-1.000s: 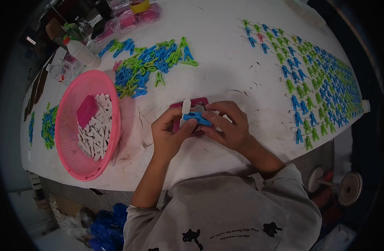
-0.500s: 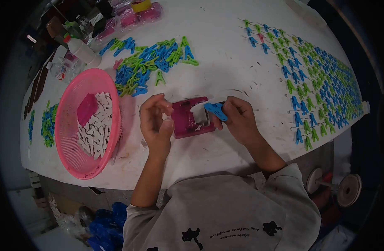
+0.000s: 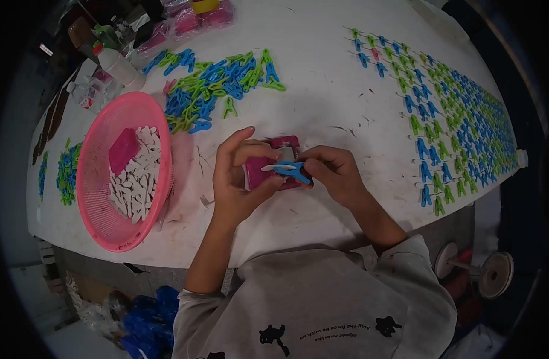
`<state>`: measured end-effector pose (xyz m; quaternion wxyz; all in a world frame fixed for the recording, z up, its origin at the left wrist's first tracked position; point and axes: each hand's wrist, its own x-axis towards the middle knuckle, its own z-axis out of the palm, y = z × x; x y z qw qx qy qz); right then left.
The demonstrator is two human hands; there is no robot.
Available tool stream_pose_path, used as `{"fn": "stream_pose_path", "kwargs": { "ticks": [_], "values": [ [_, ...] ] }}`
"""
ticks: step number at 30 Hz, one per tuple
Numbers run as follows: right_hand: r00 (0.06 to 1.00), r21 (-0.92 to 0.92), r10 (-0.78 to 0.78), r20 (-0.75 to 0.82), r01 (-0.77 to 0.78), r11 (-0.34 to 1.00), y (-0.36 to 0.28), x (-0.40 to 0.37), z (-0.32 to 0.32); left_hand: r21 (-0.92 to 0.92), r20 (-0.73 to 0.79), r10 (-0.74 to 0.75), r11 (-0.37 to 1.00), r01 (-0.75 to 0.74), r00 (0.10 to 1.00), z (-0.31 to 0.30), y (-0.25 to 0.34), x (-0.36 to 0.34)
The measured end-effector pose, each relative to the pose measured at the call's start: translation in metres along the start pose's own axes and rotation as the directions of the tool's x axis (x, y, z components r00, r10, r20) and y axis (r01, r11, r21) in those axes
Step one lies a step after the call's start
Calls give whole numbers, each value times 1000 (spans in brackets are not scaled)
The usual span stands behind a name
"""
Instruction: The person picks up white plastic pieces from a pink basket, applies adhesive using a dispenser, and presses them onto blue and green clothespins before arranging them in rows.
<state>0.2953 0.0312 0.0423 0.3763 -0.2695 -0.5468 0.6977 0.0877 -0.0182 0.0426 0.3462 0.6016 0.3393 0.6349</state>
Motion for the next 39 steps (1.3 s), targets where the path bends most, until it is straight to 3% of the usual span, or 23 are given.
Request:
{"fn": "stream_pose_path", "kwargs": {
  "ticks": [6,11,14,18,20,23,25,27,29,39],
  "values": [
    [998,-48,-7,64,11,999,5,0,1,-78,-27,-77,994,74,997,1,2,-4],
    [957,-289,-269,109,289,912,2,2,7,-23,-33,-42,999,42,999,2,2,-3],
    [953,-392,-284,107,303,868,3,2,8,35,5,-25,999,25,1000,3,1,-4],
    [955,-396,-247,164,293,870,10,0,1,59,77,-67,996,62,995,2,2,-3],
    [981,-410,-137,134,181,894,10,-1,1,44,89,-82,996,78,993,1,1,-3],
    [989,-373,-101,105,133,918,9,-3,3,26,86,-6,1000,4,996,1,0,-3],
    [987,-377,-100,122,139,916,12,-4,-1,-89,67,-19,996,25,998,4,1,-3],
    [985,-380,-100,139,146,913,16,-3,-2,-93,75,-23,995,30,997,3,1,-4],
    [966,-325,-246,80,258,910,20,-1,2,-97,84,-27,995,35,996,2,1,-4],
    [970,-236,-236,52,241,941,18,-3,3,-178,81,-52,982,66,995,4,2,-5]
  ]
}}
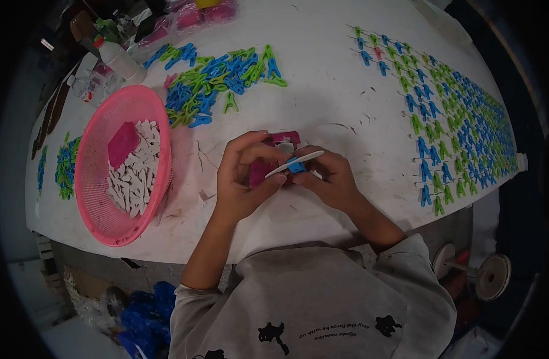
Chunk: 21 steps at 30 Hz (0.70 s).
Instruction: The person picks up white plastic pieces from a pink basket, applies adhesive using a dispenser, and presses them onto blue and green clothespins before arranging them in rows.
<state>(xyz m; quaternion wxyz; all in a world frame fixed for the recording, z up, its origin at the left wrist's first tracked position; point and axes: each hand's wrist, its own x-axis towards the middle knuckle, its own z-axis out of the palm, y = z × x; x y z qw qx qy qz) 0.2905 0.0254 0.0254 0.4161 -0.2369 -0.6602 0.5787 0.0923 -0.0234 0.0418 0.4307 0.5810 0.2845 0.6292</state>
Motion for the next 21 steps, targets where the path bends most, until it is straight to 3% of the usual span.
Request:
{"fn": "stream_pose_path", "kwargs": {
  "ticks": [2,6,8,11,15,18,21],
  "values": [
    [992,-18,48,113,-47,999,3,-3,-6,-23,-3,-11,1000,11,1000,0,0,-1],
    [995,30,-6,98,3,1000,5,0,-2,-72,-9,-35,997,34,999,0,-1,-2],
    [985,-3,-168,26,168,986,2,4,3,-93,-12,-47,995,46,999,0,-1,-2],
    [969,-97,-240,61,245,965,2,5,0,-84,-6,-46,995,45,999,0,-1,-3],
    [964,-60,-258,57,261,963,4,4,2,-51,16,-8,999,9,1000,-2,-3,-3],
    [980,-56,-181,77,186,981,2,3,2,-42,22,-5,999,6,1000,-4,-4,-4],
    [970,-60,-221,103,227,972,2,2,0,-67,25,-12,998,14,1000,-4,-4,-3]
  ]
}}
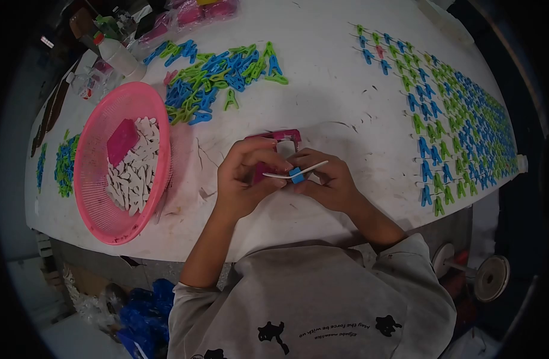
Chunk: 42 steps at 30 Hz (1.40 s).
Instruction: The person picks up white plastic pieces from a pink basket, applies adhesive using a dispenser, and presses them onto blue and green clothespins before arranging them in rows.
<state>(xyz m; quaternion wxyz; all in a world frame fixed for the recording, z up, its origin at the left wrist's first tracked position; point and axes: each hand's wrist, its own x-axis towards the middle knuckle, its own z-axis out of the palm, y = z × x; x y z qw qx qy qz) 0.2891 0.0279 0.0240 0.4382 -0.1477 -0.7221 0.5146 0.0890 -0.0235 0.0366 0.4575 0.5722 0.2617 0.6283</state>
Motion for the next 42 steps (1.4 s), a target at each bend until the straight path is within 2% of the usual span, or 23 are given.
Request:
{"fn": "stream_pose_path", "kwargs": {
  "ticks": [2,6,8,12,17,20,23,26,28,30,33,42],
  "values": [
    [976,64,155,155,-166,984,0,-6,-8,-14,4,6,1000,-6,1000,0,1,0],
    [982,93,141,129,-154,984,1,-7,-8,-60,1,-20,998,20,1000,-1,1,0],
    [966,52,203,157,-213,976,1,-8,-12,-60,8,-22,998,22,1000,-2,0,0],
    [968,93,219,124,-231,969,0,-9,-6,-58,25,-9,998,10,1000,-2,0,0],
    [973,312,217,73,-229,922,3,-8,0,-87,16,-5,996,6,1000,0,1,0],
    [977,205,168,134,-194,959,4,-7,-7,-89,48,12,996,-7,999,-2,0,0],
    [966,146,242,92,-254,956,-1,-9,-5,-83,56,4,997,1,998,-2,0,0],
    [977,104,187,104,-198,975,5,-13,-7,-161,65,-8,987,19,998,-2,-2,0],
    [979,140,180,94,-192,971,9,-13,-5,-233,56,-63,970,75,996,0,-3,0],
    [982,175,172,83,-185,967,10,-13,-5,-223,52,-72,971,82,996,-1,-4,-1],
    [975,131,182,124,-198,972,10,-12,-5,-210,49,-84,973,92,995,-2,-4,-1],
    [991,81,62,116,-72,994,2,-2,2,-160,4,-98,982,98,995,-4,-8,-1]
  ]
}}
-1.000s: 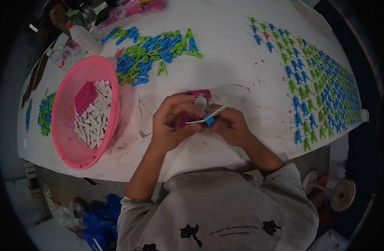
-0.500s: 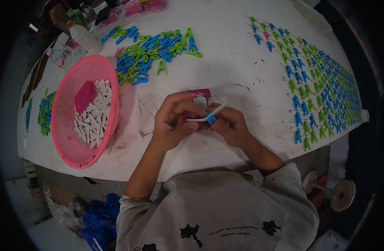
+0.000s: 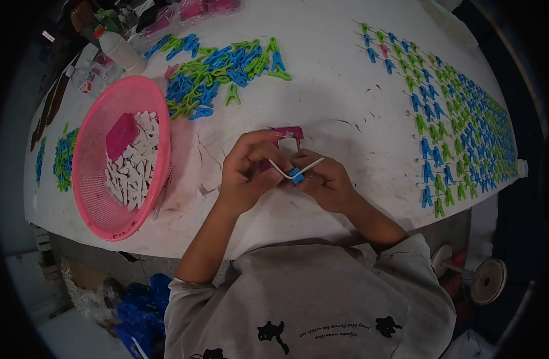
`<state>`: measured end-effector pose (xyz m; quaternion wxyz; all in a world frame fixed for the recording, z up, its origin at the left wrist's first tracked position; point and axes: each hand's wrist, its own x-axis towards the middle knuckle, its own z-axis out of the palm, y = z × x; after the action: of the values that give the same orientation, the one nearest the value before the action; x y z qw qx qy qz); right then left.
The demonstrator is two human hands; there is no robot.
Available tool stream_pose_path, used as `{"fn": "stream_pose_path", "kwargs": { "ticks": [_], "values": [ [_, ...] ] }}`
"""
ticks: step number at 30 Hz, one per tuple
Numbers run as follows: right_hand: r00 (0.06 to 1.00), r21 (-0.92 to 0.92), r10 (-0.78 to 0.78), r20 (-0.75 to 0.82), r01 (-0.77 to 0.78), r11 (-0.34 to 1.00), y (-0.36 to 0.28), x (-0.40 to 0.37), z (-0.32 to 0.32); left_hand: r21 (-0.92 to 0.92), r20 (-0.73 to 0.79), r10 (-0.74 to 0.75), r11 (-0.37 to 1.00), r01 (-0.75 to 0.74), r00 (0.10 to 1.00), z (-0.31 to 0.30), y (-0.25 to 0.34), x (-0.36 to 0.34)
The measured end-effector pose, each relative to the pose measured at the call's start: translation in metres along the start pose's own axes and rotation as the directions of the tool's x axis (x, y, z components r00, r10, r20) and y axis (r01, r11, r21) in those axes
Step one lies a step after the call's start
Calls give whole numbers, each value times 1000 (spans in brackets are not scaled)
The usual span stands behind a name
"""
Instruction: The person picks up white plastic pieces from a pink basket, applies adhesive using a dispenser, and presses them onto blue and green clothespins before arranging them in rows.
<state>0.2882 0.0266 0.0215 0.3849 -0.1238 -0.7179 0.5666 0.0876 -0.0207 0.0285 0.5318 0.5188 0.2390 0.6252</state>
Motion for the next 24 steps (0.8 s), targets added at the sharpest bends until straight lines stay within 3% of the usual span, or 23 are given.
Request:
{"fn": "stream_pose_path", "kwargs": {
  "ticks": [8,13,17,20,22,24],
  "values": [
    [999,-65,5,-40,-8,998,-8,4,2,31,-40,0,1000,2,999,2,-1,0],
    [1000,-92,-7,-30,5,996,-6,4,0,40,-122,-165,984,171,979,6,6,-2],
    [999,-91,25,-29,-27,995,-8,3,0,79,-105,-141,986,150,984,3,1,-2],
    [999,-26,-6,-52,5,1000,-12,3,-1,-27,-79,-142,990,140,987,2,-4,-2],
    [996,-57,-47,-71,43,997,-10,1,-5,-278,-36,-226,938,208,973,5,-5,-2],
    [991,-91,-91,-94,83,992,-8,-1,-7,-285,-45,-192,943,172,980,6,-13,-1]
  ]
}}
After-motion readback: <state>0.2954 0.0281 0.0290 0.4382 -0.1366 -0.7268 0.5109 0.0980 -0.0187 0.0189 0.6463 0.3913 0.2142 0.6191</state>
